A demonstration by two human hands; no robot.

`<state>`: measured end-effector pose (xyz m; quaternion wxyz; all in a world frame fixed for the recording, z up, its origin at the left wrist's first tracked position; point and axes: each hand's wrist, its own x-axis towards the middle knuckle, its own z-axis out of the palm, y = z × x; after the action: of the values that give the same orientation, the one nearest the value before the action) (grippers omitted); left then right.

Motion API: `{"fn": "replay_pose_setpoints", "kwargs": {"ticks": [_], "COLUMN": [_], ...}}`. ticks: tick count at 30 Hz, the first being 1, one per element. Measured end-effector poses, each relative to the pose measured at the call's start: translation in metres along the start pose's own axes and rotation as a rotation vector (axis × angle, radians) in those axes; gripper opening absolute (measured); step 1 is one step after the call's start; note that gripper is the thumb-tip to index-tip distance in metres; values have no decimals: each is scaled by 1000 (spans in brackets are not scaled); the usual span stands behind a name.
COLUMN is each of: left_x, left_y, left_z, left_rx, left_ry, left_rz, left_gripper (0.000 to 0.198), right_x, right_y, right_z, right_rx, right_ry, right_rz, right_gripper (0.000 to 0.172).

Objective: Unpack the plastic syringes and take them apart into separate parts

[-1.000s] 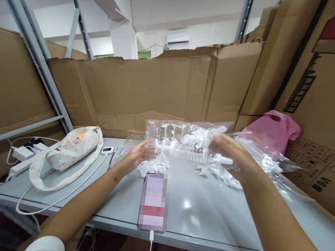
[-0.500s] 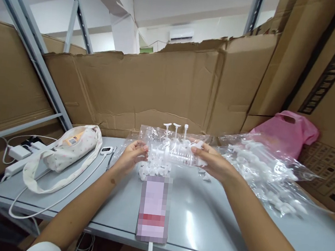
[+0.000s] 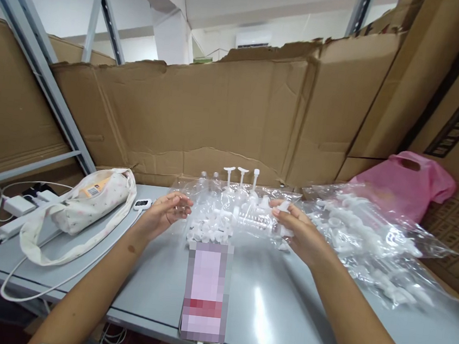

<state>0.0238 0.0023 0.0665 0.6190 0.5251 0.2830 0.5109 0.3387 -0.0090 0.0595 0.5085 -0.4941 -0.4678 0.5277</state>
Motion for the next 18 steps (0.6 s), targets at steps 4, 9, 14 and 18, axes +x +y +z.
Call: {"fn": "replay_pose_setpoints", "kwargs": {"ticks": [4,9,14,18], "left_x": [-3,-4,-6,-10], "left_y": [3,0,-1,5], "left_z": [-3,-2,0,1], "left_rx": [-88,49,253,258], "left_ry": [-149,-208,-265,-413], "left_rz": [-44,-125,-96,-95], "left_gripper": [27,24,27,38], "right_x": [2,4,3,1], "right_y": [5,11,10,8], "right_z": [-6,-13,-16,-18], "right_rx": [-7,-80,-124,-173], "right_ry": [-71,-136,-148,-166], "right_rz": [-33,-102,-115,-92], "right_gripper": [26,35,42,44]}}
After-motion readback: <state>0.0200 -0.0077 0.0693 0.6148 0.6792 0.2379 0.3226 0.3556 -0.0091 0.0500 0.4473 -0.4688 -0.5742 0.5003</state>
